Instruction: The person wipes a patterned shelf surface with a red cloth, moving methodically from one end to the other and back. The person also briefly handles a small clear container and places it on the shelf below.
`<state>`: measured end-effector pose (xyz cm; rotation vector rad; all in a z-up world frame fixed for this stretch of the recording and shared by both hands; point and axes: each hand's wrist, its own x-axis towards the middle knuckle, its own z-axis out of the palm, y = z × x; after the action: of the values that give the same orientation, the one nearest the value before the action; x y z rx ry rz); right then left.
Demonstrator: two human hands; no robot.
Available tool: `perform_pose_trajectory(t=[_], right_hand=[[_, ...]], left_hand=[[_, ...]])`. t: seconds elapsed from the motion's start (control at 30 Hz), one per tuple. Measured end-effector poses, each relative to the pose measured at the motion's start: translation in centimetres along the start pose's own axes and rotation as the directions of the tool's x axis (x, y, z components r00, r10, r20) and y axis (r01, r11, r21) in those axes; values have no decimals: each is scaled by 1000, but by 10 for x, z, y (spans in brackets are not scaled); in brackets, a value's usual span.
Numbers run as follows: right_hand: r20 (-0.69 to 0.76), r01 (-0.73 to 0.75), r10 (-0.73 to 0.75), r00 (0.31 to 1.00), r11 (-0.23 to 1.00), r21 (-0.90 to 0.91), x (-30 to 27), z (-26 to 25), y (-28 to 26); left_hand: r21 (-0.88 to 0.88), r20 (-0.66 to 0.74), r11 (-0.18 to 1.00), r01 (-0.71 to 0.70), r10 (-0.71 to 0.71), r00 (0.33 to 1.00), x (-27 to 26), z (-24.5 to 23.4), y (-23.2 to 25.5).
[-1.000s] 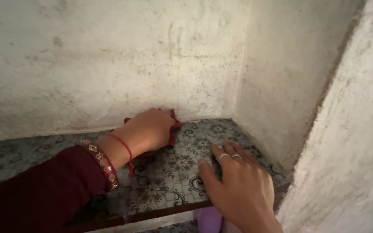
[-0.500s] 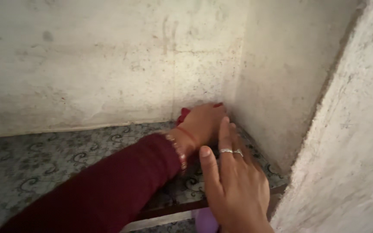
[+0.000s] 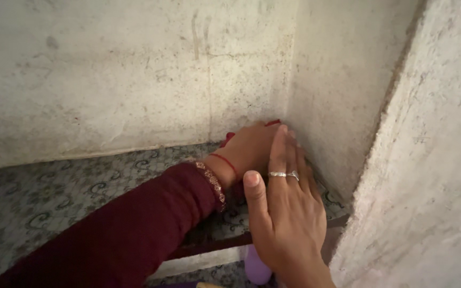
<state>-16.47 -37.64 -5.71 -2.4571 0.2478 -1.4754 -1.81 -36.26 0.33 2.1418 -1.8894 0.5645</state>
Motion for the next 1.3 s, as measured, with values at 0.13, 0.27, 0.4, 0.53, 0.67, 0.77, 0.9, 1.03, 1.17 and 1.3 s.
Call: perform_pose_trajectory(t=[0.13,0.27,0.4,0.53,0.67,0.77,0.9,1.03,1.17,1.3], right_hand=[[-13,22,-22,1000,1000,16,0,-1,1],[1,48,-48,999,998,32,-1,-3,2],[7,73,-73,997,996,55,-3,-6,2],[-4,44,-44,999,980,196,-5,-15,5],[-26,-14,32,999,868,496,-11,-36,6],[-67,-6,59,996,796,606,-13,-53,10],[-144,62,21,989,834,548,-10,-69,0],[-47,-49,92,995,816,576,-1,-65,-17],[-16,-19,38,999,768,640,4,-43,-25],[176,-193,113,978,815,547,14,-21,-24]], left_hand=[[-137,1,990,43,-44,999,-3,5,-1],[-382,-63,921,-76,56,996,-14,9,1],[-429,-155,876,-220,168,973,-27,7,8],[-411,-190,857,-313,255,948,-34,6,21],[-45,-15,934,-355,355,935,-43,7,40],[-113,-238,862,-493,459,856,-59,8,54],[-273,-101,900,-341,326,940,-76,1,66],[-246,-174,903,-352,317,932,-98,-4,72],[-440,-163,854,-276,226,960,-114,-11,51],[-256,-40,958,-125,119,992,-125,-28,10]])
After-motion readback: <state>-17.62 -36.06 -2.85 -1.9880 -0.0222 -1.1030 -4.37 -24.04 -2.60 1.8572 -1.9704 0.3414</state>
